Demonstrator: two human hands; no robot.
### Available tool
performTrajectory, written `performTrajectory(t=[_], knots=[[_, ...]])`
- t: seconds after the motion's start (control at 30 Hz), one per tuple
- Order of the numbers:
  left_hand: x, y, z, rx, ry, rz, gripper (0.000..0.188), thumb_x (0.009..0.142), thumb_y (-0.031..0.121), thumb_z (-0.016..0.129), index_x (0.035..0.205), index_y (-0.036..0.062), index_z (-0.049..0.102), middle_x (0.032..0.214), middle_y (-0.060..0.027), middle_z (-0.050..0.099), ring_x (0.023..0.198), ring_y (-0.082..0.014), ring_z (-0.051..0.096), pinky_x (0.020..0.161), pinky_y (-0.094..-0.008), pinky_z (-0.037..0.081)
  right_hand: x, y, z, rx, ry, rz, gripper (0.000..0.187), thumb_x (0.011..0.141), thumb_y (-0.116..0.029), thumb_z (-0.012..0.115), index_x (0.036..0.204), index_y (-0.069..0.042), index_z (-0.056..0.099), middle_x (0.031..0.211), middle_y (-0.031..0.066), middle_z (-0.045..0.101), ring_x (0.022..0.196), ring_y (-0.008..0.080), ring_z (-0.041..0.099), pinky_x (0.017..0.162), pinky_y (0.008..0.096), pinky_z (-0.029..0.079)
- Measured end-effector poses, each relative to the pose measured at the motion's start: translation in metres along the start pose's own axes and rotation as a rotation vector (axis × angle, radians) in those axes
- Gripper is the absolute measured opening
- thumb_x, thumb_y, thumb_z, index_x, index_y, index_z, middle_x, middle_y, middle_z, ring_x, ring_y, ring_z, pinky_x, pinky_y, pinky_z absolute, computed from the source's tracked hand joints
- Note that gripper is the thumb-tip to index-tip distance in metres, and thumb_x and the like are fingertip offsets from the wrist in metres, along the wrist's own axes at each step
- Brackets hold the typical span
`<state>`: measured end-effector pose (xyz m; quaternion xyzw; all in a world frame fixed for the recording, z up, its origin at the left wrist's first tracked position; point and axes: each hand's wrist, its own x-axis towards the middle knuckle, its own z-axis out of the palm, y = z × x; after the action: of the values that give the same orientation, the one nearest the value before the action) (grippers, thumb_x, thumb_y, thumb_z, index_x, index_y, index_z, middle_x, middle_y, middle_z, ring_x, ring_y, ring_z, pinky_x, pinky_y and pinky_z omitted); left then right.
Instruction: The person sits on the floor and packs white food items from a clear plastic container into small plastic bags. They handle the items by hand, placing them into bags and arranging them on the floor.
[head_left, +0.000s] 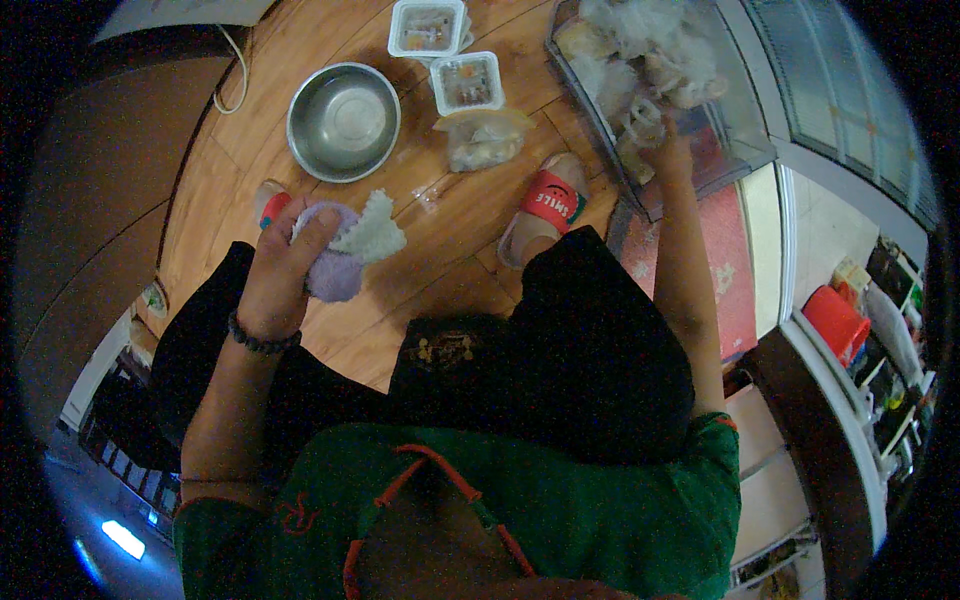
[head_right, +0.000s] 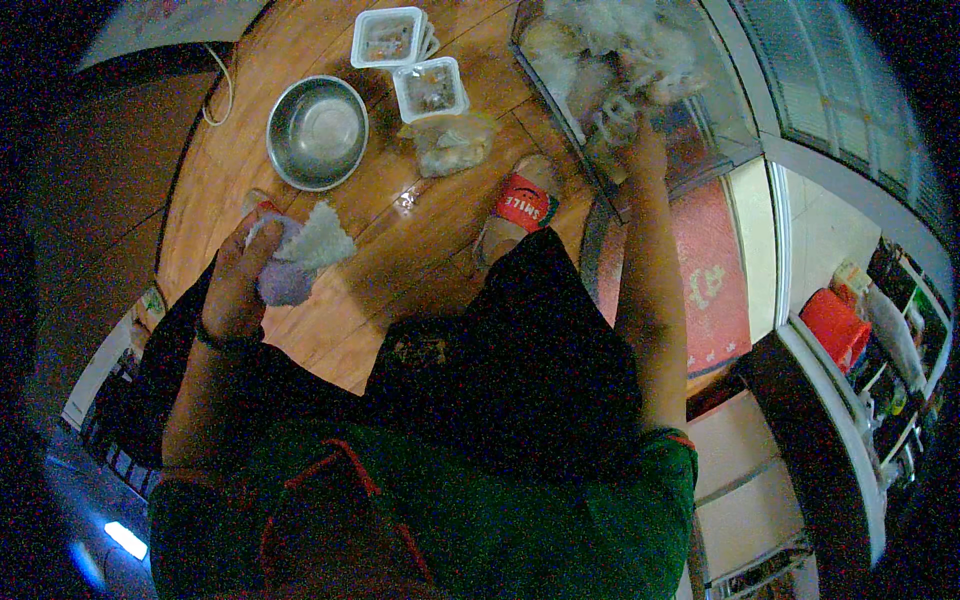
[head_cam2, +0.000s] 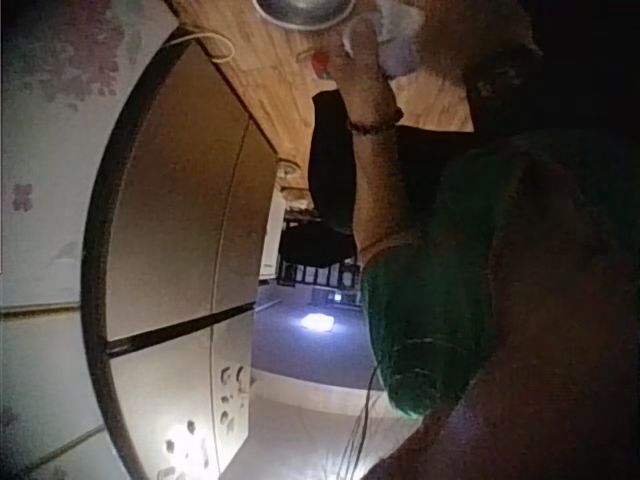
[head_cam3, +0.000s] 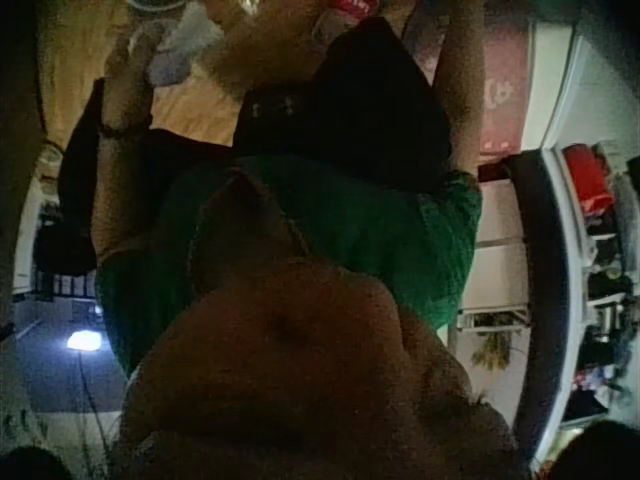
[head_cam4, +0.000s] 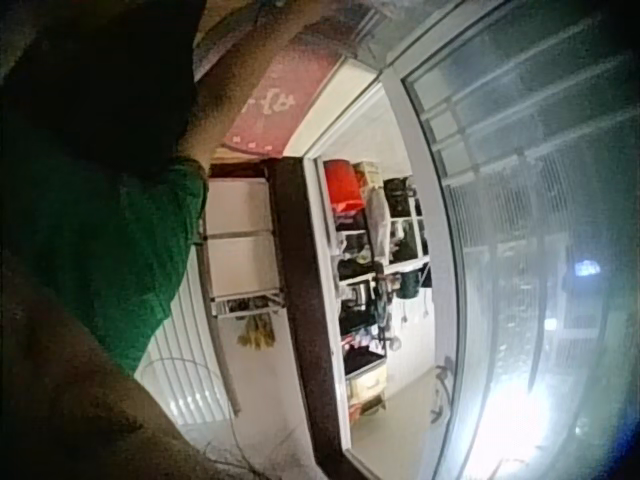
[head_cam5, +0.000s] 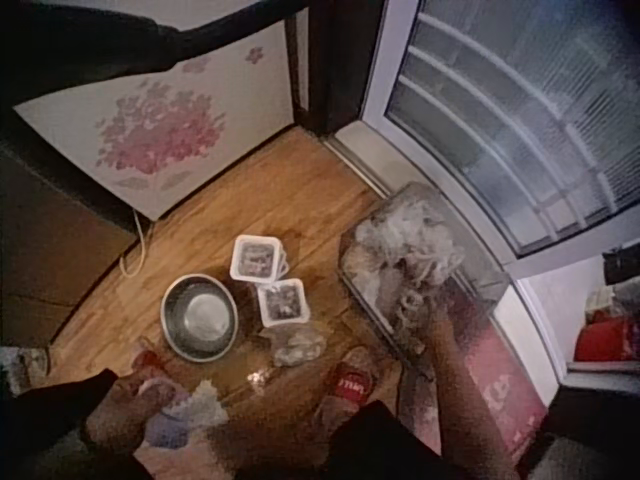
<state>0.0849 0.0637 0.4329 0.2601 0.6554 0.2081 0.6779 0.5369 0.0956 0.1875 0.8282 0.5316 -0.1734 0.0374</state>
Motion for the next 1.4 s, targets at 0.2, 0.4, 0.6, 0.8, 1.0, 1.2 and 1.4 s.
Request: performTrajectory(t=[0.2,0.4,0.6,0.8,1.0,1.2,1.4], knots=[[0.003,0.001,0.003,0.044,0.041,0.015,0.023,0.083,0.022,0.051,0.094,0.0018,0.052,0.087,-0.0046,0.056,0.077,-0.0114,0.054,0.068,-0.0241,0.044,0.014,0.036,0.008,0.105,0.206,-0.103,0.045,0.061,-0.013,0.068,0.104,-0.009,0.057,0.077,0.013,0.06,0.072,0.0268,0.058,0.063,0.0357,0.046],[0.002,0.001,0.005,0.026,-0.007,0.015,0.023,0.083,0.021,0.051,0.095,0.0015,0.052,0.086,-0.0049,0.056,0.077,-0.0116,0.054,0.068,-0.024,0.044,0.011,0.054,-0.016,0.99,0.187,0.13,0.033,0.065,-0.006,0.065,0.097,-0.004,0.057,0.078,0.0075,0.057,0.062,0.0162,0.05,0.055,0.0254,0.039],[0.0,0.005,0.004,0.087,-0.023,0.025,0.024,0.082,0.024,0.053,0.094,0.0028,0.052,0.086,-0.0041,0.056,0.077,-0.0111,0.054,0.067,-0.0235,0.044,-0.044,-0.056,-0.113,1.24,-0.065,0.245,0.026,0.066,-0.002,0.064,0.091,-0.003,0.056,0.082,0.0077,0.056,0.068,0.0162,0.052,0.058,0.026,0.043],[0.003,-0.015,-0.007,0.59,-0.129,0.142,0.027,0.079,0.025,0.057,0.095,0.0038,0.052,0.08,-0.0041,0.056,0.076,-0.0106,0.054,0.065,-0.0243,0.044,-0.07,-0.146,-0.074,1.04,-0.682,-0.376,0.026,0.068,-0.002,0.061,0.093,-0.008,0.055,0.091,0.0035,0.055,0.085,0.0155,0.052,0.07,0.0265,0.044],[-0.002,-0.012,-0.002,0.618,-0.108,0.141,0.025,0.076,0.025,0.059,0.088,0.0049,0.052,0.08,-0.0033,0.055,0.075,-0.0111,0.052,0.066,-0.0244,0.043,-0.117,-0.223,0.023,0.822,-0.791,-0.983,0.018,0.073,-0.011,0.049,0.088,-0.003,0.055,0.081,0.0082,0.056,0.08,0.0227,0.052,0.073,0.0327,0.043],[0.001,-0.008,-0.007,0.683,-0.086,0.209,0.022,0.075,0.024,0.059,0.084,0.0039,0.053,0.075,-0.0042,0.055,0.071,-0.0113,0.052,0.062,-0.0246,0.042,-0.132,-0.222,0.067,1.194,-1.472,-0.18,0.03,0.083,-0.023,0.039,0.099,-0.002,0.052,0.086,0.0081,0.058,0.079,0.0211,0.052,0.076,0.0347,0.042],[0.0,-0.01,-0.009,0.626,-0.122,0.171,0.018,0.078,0.02,0.057,0.088,0.0061,0.051,0.079,-0.0005,0.052,0.074,-0.0094,0.048,0.065,-0.0238,0.041,-0.114,-0.204,0.019,0.832,-1.024,-0.884,0.045,0.073,-0.009,0.061,0.115,-0.004,0.044,0.112,0.0096,0.051,0.102,0.02,0.048,0.088,0.0326,0.039]])
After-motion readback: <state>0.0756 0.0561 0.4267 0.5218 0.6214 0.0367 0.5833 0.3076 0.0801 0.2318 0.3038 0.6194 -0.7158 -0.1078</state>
